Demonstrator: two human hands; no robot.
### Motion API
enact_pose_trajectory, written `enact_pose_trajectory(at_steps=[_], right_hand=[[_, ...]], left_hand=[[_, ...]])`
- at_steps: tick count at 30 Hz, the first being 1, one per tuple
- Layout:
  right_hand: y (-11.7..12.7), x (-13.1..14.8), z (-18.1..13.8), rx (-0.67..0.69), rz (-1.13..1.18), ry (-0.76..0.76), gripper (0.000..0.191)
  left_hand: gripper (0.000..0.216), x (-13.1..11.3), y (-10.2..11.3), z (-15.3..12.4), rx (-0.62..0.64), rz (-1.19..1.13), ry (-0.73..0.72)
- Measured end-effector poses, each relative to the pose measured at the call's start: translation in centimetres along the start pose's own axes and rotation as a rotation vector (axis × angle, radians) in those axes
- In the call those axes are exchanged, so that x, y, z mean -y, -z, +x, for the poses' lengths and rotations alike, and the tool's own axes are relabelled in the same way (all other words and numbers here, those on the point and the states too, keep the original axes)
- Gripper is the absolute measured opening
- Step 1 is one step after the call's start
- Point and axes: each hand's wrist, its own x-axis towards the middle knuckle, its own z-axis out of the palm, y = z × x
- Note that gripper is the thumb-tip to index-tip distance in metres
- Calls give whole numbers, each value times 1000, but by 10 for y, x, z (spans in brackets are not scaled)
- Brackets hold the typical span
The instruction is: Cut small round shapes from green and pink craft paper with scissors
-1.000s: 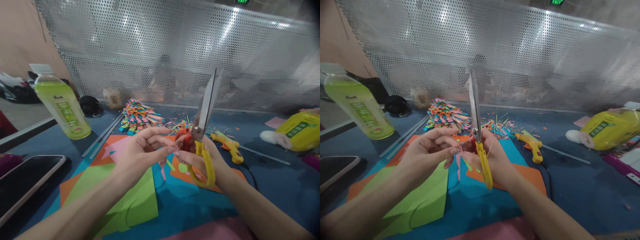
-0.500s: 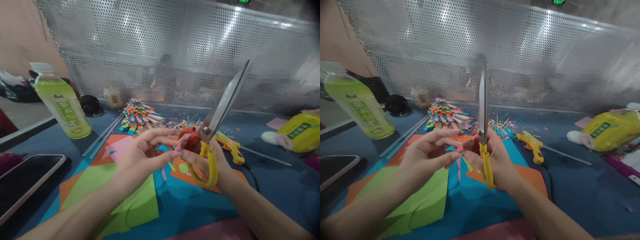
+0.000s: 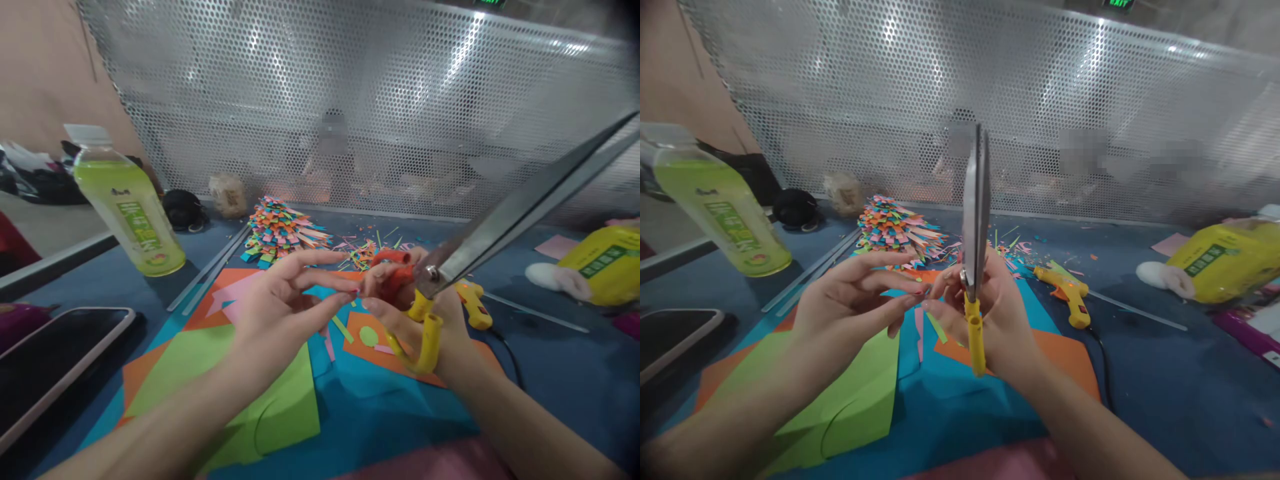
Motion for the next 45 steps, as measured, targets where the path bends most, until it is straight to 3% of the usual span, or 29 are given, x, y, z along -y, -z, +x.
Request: enact_pose_trajectory(at_steps=[14, 21, 31, 37, 45], right_hand=[[0, 0, -2, -12, -53, -104, 34], [-1, -3, 1, -51, -27, -62, 29], [0, -6, -2, -91, 80, -121, 31], [2, 1, -1, -110, -90, -95, 29], [-3, 3, 0, -107, -125, -104, 28]], left_hand=[[42, -2, -5, -4, -2, 194, -192], [36, 0, -7, -7, 4, 136, -68], [34, -2, -7, -8, -32, 102, -61], [34, -3, -7, -10, -15, 24, -55], [35, -7, -13, -10, -27, -25, -12]])
